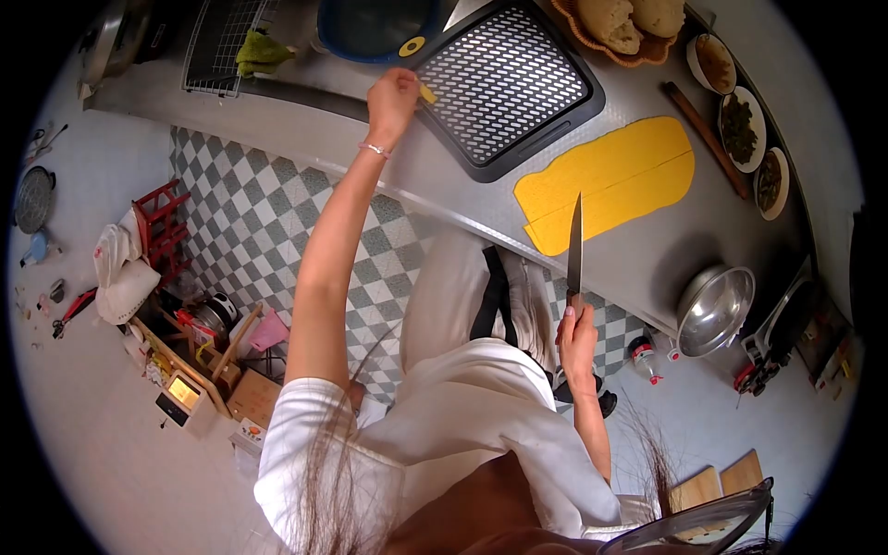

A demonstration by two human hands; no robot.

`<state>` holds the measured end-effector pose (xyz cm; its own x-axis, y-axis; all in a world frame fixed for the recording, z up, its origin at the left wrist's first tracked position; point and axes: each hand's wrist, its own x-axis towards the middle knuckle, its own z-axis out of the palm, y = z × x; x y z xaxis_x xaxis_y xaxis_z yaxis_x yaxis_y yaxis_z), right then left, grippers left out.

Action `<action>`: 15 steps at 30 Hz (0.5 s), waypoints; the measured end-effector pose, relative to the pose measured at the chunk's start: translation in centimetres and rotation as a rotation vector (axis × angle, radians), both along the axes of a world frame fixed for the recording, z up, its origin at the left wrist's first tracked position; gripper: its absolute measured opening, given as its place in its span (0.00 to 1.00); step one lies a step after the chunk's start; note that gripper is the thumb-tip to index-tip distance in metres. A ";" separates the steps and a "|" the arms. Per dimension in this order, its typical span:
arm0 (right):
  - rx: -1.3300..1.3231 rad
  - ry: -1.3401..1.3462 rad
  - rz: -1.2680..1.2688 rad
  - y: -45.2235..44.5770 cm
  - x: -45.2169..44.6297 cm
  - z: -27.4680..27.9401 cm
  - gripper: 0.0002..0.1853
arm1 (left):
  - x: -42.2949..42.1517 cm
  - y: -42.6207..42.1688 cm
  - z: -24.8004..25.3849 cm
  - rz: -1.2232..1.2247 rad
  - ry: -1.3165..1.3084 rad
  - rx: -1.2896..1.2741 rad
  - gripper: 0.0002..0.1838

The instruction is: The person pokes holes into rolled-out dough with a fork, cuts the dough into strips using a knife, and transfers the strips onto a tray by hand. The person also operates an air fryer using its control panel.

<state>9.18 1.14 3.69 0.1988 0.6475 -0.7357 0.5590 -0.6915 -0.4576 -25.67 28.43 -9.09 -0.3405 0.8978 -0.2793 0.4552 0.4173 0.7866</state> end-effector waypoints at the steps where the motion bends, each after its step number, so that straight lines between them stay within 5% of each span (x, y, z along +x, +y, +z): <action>1: 0.005 -0.001 0.004 -0.1 0.1 -0.1 0.15 | 0.0 0.0 -0.1 -0.034 0.093 0.033 0.09; 3: 0.012 -0.006 0.009 -0.3 0.2 -0.3 0.14 | 0.0 -0.1 -0.5 -0.102 0.278 0.099 0.09; 15: 0.014 -0.010 0.006 -0.7 0.5 -0.5 0.14 | -0.1 -0.2 0.0 -0.078 0.405 0.083 0.07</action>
<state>9.66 0.43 3.20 0.2024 0.6586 -0.7248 0.5675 -0.6820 -0.4613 -25.75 28.22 -9.13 -0.3382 0.9390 -0.0621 0.7625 0.3121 0.5668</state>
